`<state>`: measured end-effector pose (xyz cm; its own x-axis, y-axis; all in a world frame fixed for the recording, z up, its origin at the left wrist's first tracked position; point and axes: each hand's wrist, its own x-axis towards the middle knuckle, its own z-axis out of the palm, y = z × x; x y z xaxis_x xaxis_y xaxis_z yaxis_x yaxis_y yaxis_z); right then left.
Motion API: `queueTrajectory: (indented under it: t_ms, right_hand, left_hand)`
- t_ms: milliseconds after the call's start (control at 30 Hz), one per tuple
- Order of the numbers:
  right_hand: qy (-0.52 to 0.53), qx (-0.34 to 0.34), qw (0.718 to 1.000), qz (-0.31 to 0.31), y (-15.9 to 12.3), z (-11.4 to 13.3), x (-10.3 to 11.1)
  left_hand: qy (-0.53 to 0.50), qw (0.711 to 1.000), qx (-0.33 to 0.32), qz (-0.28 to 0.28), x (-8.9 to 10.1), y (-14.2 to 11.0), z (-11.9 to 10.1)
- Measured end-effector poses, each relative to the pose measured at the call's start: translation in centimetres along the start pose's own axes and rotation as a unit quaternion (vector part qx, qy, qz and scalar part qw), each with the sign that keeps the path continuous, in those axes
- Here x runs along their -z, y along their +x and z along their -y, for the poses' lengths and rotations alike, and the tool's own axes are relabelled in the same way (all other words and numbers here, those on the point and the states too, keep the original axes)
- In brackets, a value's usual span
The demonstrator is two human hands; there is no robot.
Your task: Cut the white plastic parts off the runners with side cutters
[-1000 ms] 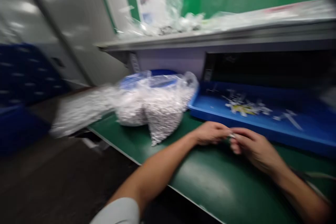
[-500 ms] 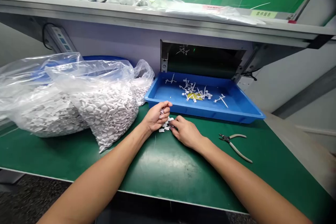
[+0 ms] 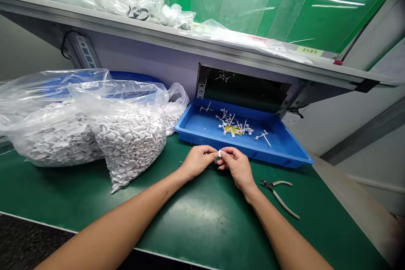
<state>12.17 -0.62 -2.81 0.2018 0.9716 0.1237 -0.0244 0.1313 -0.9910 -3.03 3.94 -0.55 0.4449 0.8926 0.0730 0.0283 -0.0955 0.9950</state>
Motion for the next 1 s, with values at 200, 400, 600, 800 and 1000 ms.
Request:
queueTrajectory:
  t_ms: [200, 400, 600, 800, 1000]
  right_hand:
    - [-0.025, 0.004, 1.0, -0.011, -0.1, 0.3, -0.2]
    - [0.001, -0.01, 1.0, 0.004, 0.1, 0.4, 0.6]
    - [0.042, -0.037, 0.998, 0.033, 0.1, 0.6, 0.9]
    - [0.066, -0.092, 0.993, 0.043, 0.3, 0.5, 1.1]
    - [0.061, -0.088, 0.993, 0.04, 0.1, 0.8, 0.8]
  left_hand:
    - [0.056, 0.998, -0.031, -0.022, -0.6, 0.0, 0.1]
    - [0.075, 0.996, -0.046, -0.004, -0.8, -0.1, -0.2]
    - [0.056, 0.998, -0.036, 0.002, -0.6, -0.1, -0.1]
    - [0.063, 0.998, -0.026, 0.005, -0.5, 0.0, 0.0]
    - [0.033, 0.999, 0.009, 0.01, -0.5, 0.2, -0.1]
